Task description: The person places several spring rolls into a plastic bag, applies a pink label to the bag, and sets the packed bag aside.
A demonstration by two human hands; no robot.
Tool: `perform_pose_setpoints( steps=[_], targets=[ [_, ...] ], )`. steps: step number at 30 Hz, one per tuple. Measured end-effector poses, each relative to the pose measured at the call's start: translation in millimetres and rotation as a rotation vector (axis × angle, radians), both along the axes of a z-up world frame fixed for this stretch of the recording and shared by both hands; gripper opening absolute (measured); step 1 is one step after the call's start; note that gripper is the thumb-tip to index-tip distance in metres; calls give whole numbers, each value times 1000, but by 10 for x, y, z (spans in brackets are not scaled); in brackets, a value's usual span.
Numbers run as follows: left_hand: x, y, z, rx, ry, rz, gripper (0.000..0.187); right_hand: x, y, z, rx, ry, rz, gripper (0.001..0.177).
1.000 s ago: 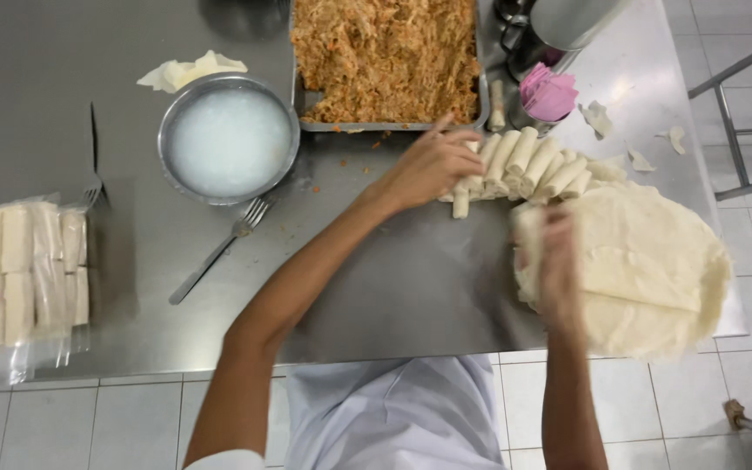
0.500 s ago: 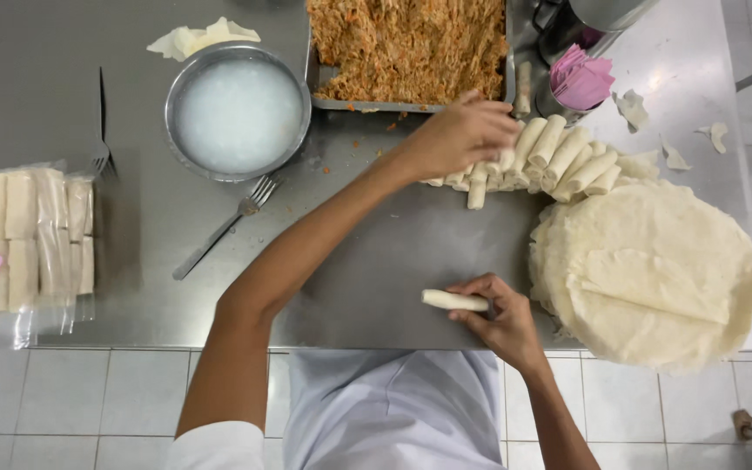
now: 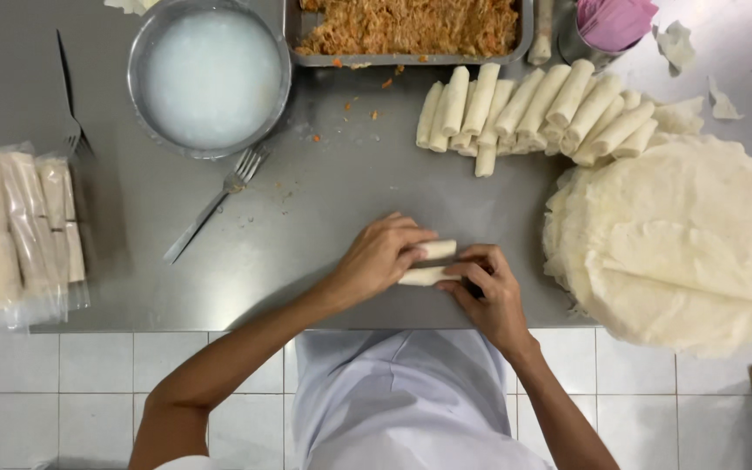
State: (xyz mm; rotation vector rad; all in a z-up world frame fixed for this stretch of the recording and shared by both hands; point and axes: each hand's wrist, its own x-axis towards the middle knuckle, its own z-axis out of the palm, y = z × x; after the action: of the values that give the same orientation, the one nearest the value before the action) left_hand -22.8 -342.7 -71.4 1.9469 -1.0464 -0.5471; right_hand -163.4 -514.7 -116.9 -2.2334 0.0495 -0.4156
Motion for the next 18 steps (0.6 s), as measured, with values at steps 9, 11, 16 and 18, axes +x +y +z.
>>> perform_pose_setpoints(
  steps=[9, 11, 16, 18],
  targets=[
    [558, -598, 157, -74, -222, 295, 24, 183, 78, 286, 48, -68, 76, 17],
    [823, -959, -25, -64, -274, 406, 20, 156, 68, 280, 26, -54, 123, 15],
    [772, -638, 484, -251, -87, 525, 15, 110, 46, 251, 44, 69, 96, 22],
    [412, -254, 693, -237, 6, 271, 10, 134, 55, 277, 47, 16, 76, 39]
  ],
)
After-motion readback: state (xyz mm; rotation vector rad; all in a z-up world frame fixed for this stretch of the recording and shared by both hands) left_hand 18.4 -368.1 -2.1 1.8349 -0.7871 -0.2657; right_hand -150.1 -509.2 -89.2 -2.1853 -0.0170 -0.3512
